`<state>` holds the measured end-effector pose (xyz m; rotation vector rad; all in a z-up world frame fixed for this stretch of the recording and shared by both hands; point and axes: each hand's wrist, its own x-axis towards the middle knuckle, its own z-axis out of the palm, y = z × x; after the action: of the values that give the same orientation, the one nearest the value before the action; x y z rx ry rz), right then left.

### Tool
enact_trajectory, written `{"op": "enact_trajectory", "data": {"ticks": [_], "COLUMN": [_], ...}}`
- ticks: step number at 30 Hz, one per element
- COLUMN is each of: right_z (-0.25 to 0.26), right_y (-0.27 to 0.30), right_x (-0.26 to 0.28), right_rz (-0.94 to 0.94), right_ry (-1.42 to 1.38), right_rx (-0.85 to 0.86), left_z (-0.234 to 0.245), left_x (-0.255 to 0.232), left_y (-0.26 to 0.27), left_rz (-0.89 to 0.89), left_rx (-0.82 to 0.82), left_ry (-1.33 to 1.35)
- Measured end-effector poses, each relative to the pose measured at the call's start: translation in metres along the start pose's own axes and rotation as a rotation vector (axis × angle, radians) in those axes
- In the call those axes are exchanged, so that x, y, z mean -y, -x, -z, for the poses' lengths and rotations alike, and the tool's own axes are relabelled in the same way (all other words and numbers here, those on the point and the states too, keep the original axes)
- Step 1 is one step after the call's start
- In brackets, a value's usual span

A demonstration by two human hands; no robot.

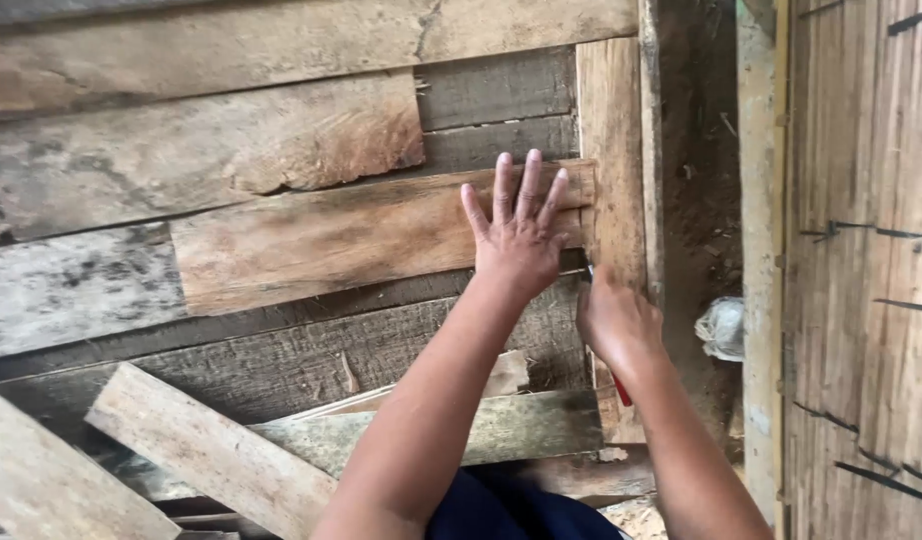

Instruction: The person arranges wooden planks on a wooden surface, picking up and placing them in rows. They use a red utility knife to trim the ends of some planks to fit the layout. The person continues placing and adjusting planks across the surface throughout the clip.

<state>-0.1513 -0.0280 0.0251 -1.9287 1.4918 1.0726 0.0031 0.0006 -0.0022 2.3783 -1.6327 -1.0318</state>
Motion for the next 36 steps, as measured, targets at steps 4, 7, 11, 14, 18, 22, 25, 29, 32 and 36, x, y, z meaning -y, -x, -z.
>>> {"op": "enact_trajectory", "data": {"ticks": [4,7,11,14,18,22,25,29,32,36], "right_z": [0.043,0.065,0.066,0.067,0.066,0.060,0.066,0.066,0.078,0.089], "right_y": [0.031,0.044,-0.014,-0.032,-0.046,-0.057,-0.056,-0.080,-0.072,-0.067], "right_x": [0.018,0.033,0.030,0.043,0.049,0.045,0.048,0.039,0.043,0.046], "right_rz": [0.021,-0.034,0.029,0.060,0.057,0.062,0.094,0.131,0.130,0.101], "right_ry": [0.035,-0.073,-0.120,-0.104,-0.073,-0.026,-0.077,-0.059,-0.064,-0.057], "right_rx": [0.006,-0.024,-0.289,-0.310,-0.315,-0.337,-0.352,-0.329,-0.253,-0.171], "left_z": [0.002,-0.005,-0.011,-0.014,-0.018,-0.019,-0.020,-0.017,-0.011,0.000], "left_x": [-0.002,0.000,-0.001,0.002,0.003,0.002,0.003,0.002,-0.001,-0.004], "left_y": [0.000,0.003,-0.002,-0.003,-0.004,-0.004,-0.005,-0.004,0.000,0.004], "left_rz": [-0.009,-0.008,-0.031,-0.038,-0.051,-0.043,-0.042,-0.029,-0.013,0.003], "left_rx": [-0.016,0.022,-0.058,-0.075,-0.097,-0.097,-0.109,-0.095,-0.064,-0.027], "left_ry": [-0.005,0.006,0.009,0.009,0.042,0.046,0.029,0.015,0.013,0.020]}}
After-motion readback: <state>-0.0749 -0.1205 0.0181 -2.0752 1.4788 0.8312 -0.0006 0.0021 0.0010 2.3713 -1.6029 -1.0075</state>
